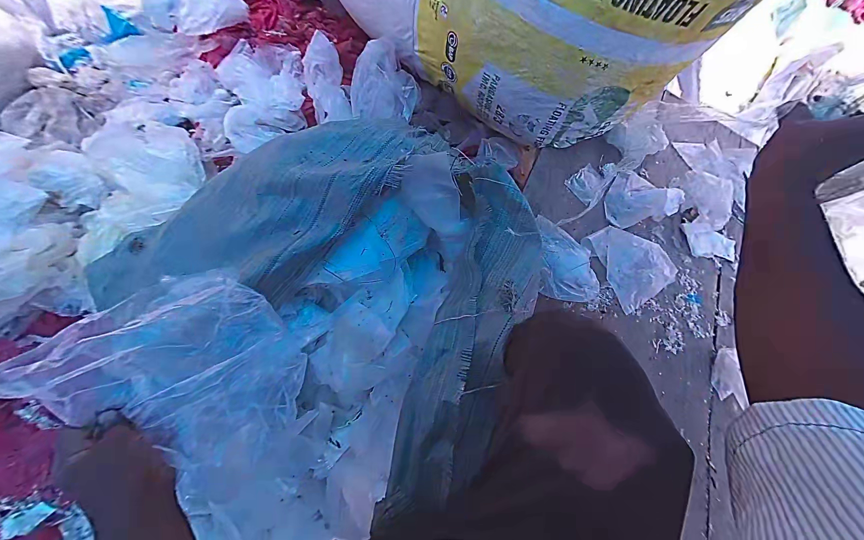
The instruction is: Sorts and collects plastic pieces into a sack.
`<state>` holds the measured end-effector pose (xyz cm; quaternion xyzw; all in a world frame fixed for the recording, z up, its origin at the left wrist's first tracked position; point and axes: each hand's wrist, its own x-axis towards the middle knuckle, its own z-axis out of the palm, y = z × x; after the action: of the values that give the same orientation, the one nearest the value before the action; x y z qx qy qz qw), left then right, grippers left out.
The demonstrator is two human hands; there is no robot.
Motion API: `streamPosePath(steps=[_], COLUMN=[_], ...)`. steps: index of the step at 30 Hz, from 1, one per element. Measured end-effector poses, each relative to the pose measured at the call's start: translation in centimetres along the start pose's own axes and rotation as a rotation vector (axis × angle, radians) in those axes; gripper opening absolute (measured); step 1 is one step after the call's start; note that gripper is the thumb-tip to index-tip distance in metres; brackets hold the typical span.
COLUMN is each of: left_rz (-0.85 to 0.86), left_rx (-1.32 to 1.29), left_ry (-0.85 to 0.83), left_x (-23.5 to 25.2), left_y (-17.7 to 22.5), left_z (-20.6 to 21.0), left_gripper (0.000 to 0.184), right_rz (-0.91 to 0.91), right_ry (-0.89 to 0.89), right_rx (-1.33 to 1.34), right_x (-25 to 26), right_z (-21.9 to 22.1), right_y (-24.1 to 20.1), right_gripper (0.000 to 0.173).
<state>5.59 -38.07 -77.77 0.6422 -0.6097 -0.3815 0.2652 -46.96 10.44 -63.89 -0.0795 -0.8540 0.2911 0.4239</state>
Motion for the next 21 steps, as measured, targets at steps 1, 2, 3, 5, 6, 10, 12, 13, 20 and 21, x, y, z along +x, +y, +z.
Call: streamPosePath(steps=[1,2,3,5,6,10,12,13,20,21], left_rz=[0.007,0.014,0.03,0.058,0.064,0.048,0.048,0.055,0.09,0.102], left_rx=[0.015,0.041,0.063,0.097,0.103,0.077,0.103,0.126,0.096,0.082], left_ry=[-0.007,-0.019,-0.021,-0.02,-0.021,-0.024,-0.037,-0.047,-0.061,-0.067], left_x=[-0.2,-0.3,-0.1,0.5,0.8,0.3,0.2,0.3,0.7,1.0], left_y=[0.5,0.7,0.4,-0.4,-0.9,-0.8,-1.1,-1.6,-2.2,-2.5], left_z=[0.4,0.6,0.9,1.3,1.4,1.6,1.8,1.8,1.8,1.8], left_gripper=[0.035,0.035,0.035,0.036,0.036,0.033,0.034,0.036,0.031,0.03], right_rz=[-0.075,-0.079,-0.067,-0.181,-0.28,-0.489,-0.505,-0.683,-0.263,-0.264], right_ry=[-0.078,-0.235,-0.452,-0.914,-1.124,-1.772,-2.051,-1.936,-2.383,-2.397], right_rx=[0.033,0.006,-0.065,-0.243,-0.295,-0.368,-0.452,-0.216,-0.297,-0.198], right_x=[-2.7,-6.6,-11.1,-20.5,-24.7,-30.8,-27.3,-27.5,-23.3,-23.3], right_z=[1.9,3.3,4.1,4.8,4.4,-0.7,-2.9,-3.5,-5.2,-4.5], right_y=[1.5,2.1,2.2,2.6,2.7,-1.5,-5.0,-2.2,-5.8,-3.6], right_gripper=[0.078,0.075,0.072,0.059,0.049,0.038,0.045,0.043,0.042,0.043])
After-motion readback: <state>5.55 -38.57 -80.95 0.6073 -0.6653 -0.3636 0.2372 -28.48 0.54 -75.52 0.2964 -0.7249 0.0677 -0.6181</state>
